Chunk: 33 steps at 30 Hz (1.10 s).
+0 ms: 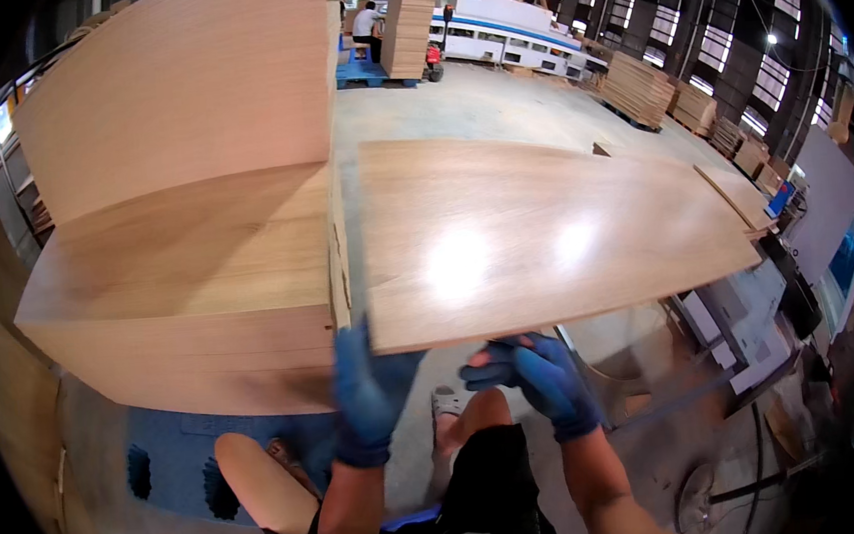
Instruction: The person picks up wooden boards from a table one at a time and stacks them onto a pile.
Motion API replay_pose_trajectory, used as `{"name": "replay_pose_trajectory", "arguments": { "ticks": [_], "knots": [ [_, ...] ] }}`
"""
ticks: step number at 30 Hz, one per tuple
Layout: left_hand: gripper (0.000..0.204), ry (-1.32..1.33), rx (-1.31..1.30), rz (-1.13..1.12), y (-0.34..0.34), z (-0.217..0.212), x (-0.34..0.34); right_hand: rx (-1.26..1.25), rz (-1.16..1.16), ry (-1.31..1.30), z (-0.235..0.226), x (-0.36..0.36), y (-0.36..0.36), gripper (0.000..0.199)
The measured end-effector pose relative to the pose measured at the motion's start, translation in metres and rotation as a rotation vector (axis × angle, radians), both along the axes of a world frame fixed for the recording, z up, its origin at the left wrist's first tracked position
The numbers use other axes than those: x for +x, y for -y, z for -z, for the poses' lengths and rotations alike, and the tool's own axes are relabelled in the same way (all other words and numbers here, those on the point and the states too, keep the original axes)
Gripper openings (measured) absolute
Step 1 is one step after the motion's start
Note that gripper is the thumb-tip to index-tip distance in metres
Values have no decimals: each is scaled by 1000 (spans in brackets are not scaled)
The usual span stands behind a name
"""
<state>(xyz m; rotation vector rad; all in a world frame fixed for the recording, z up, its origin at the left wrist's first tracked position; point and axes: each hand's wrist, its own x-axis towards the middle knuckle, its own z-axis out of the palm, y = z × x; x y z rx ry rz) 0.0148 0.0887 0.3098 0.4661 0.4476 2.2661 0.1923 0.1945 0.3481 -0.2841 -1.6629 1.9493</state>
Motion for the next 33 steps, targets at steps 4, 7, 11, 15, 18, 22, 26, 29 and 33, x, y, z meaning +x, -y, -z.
{"name": "replay_pose_trajectory", "arguments": {
  "ticks": [4,7,11,15,18,22,26,29,33],
  "knots": [
    [53,166,-60,-325,77,-1,-47,-440,431,-321,23,64,-25,49],
    [51,210,-115,-607,130,-28,-75,-321,361,-615,60,177,-88,52],
    [47,-84,-222,-824,219,30,-160,-126,860,-440,32,202,-85,52],
    [51,-468,-565,-1176,290,70,-227,-101,1014,-437,45,146,-47,49],
    [52,-475,-495,-1351,325,45,-256,-390,837,-481,64,69,4,45],
    [52,-144,-389,-1106,320,19,-283,-831,436,-307,83,-22,57,45],
    [47,-55,-336,-1050,296,60,-274,-734,-121,28,54,-80,105,38],
    [47,-174,-433,-1189,248,56,-258,-620,-283,167,68,-81,106,37],
    [47,-174,-538,-1263,231,41,-267,-561,33,107,90,-47,59,38]
  ]
}}
